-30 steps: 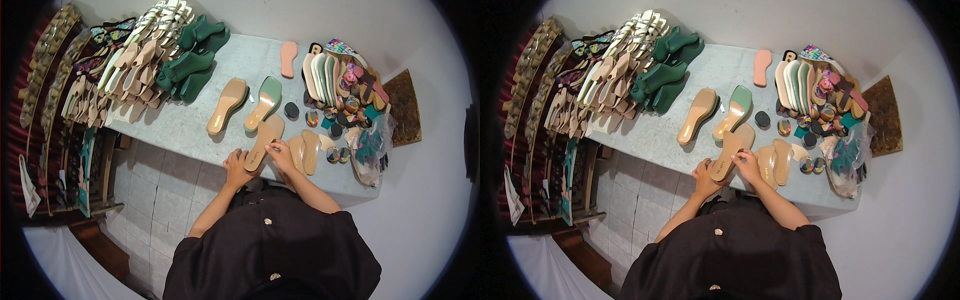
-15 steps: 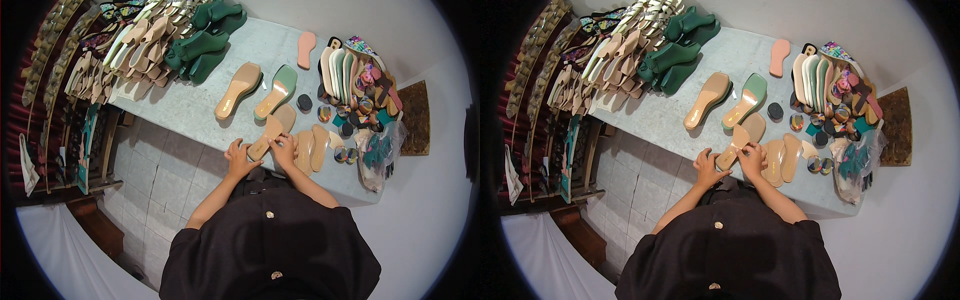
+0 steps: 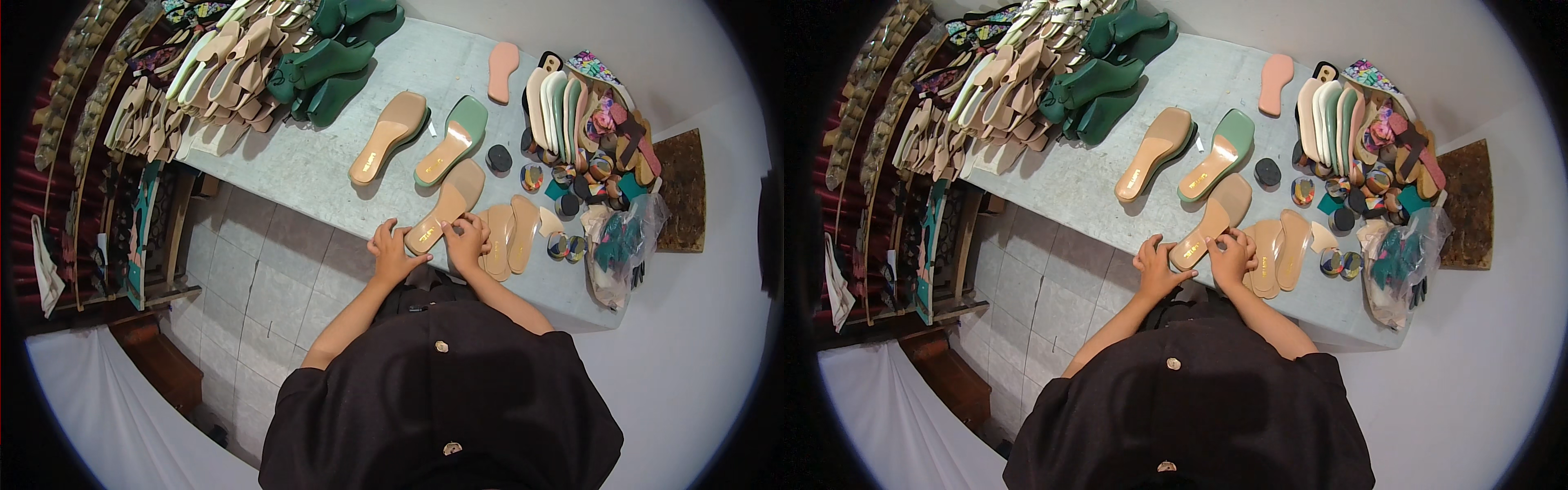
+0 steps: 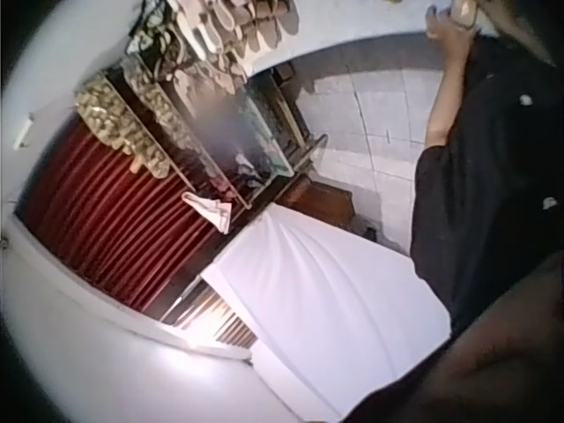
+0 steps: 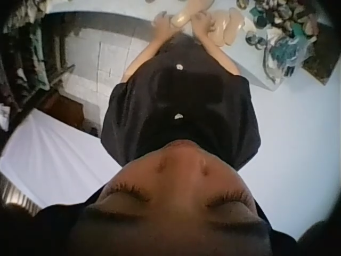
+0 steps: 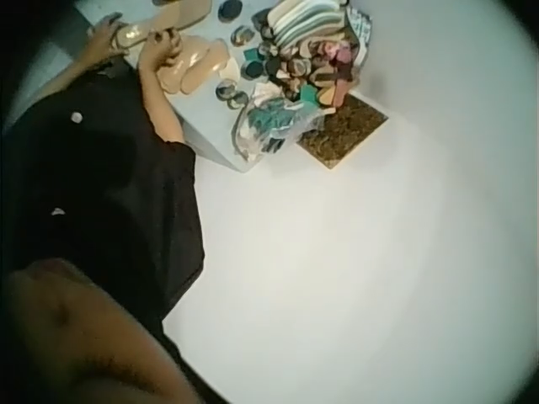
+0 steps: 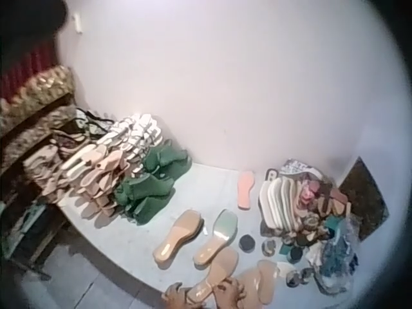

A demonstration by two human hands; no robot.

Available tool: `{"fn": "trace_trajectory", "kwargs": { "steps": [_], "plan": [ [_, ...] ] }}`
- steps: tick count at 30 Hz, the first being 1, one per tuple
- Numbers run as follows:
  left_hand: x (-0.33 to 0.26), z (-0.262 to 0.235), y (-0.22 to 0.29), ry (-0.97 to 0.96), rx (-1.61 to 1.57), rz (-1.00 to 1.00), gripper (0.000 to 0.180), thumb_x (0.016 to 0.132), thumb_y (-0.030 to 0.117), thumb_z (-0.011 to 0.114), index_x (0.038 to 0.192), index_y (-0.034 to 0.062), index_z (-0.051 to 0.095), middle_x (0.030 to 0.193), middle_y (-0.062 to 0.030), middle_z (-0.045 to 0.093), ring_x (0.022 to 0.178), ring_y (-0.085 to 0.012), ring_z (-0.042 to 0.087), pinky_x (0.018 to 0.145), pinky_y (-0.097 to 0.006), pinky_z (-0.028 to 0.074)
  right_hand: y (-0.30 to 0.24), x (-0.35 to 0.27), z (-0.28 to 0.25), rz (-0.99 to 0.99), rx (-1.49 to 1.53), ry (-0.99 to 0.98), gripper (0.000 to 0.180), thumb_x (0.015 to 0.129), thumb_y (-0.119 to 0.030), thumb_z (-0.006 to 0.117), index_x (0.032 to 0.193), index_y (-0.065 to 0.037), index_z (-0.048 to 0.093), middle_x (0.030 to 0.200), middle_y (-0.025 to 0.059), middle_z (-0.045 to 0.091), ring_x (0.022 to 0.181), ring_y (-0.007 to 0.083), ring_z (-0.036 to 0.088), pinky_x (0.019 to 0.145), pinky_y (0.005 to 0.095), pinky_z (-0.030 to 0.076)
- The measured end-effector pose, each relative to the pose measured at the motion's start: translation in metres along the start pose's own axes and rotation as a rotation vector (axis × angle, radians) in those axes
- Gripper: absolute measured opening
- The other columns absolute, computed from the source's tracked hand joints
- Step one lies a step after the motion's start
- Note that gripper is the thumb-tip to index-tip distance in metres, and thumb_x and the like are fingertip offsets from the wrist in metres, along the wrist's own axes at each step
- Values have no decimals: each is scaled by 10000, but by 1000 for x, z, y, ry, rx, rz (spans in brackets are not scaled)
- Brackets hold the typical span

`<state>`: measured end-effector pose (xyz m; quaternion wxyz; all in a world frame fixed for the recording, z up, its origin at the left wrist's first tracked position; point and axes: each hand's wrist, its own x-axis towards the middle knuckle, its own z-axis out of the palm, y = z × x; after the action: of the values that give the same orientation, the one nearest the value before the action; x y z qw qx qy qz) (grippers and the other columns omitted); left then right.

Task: Organizing and matching various shoe soles with green shoe lasts on a workshop table.

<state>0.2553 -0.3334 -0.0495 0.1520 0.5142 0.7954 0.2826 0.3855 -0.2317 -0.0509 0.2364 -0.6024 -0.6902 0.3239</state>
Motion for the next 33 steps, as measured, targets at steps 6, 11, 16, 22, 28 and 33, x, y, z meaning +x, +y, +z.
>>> {"fn": "trace_trajectory", "kwargs": {
  "steps": [6, 11, 16, 22, 28, 33],
  "plan": [
    [-4, -4, -1, -29, 17, 29, 658, 663, 518, 706, 1148, 111, 526, 1307, -199, 341, 1276, -347, 239, 978, -563, 121, -5, 0, 0, 4, -12, 4, 219, 738, -313, 713, 720, -102, 658, 1144, 31, 542, 1165, 258, 338, 916, 503, 157],
    [-4, 0, -5, 5, -29, 3, 472, 767, 424, 626, 1119, 118, 555, 1322, -195, 336, 1286, -344, 229, 981, -579, 108, -6, 0, 1, -3, -48, 16, 202, 737, -300, 711, 718, -107, 657, 1135, 22, 551, 1161, 253, 346, 914, 494, 162],
    [-3, -1, -5, 1, -55, -37, 376, 810, 391, 591, 1069, 118, 590, 1333, -198, 342, 1285, -344, 239, 978, -589, 105, -2, 2, 2, -2, -65, 19, 195, 736, -298, 710, 727, -110, 664, 1128, 13, 556, 1166, 246, 347, 912, 493, 165],
    [0, -1, -5, 12, -27, -55, 361, 774, 390, 639, 1019, 127, 600, 1330, -199, 347, 1286, -348, 234, 972, -596, 107, -5, 1, 0, 1, -85, 7, 189, 732, -296, 712, 748, -111, 674, 1135, 15, 550, 1163, 249, 351, 912, 495, 170],
    [3, -1, -4, 8, 7, -55, 382, 707, 372, 692, 995, 137, 604, 1322, -189, 345, 1279, -341, 242, 971, -594, 116, -18, 9, -11, 14, -105, 24, 196, 729, -292, 707, 799, -110, 686, 1161, 52, 524, 1171, 258, 349, 941, 470, 186],
    [4, -2, -3, 29, -3, -36, 370, 704, 354, 686, 1007, 155, 612, 1322, -188, 342, 1276, -343, 241, 974, -586, 122, -22, 38, -23, -31, -87, 82, 187, 738, -278, 693, 825, -112, 699, 1144, 68, 529, 1168, 270, 351, 955, 471, 190]
  ]
}}
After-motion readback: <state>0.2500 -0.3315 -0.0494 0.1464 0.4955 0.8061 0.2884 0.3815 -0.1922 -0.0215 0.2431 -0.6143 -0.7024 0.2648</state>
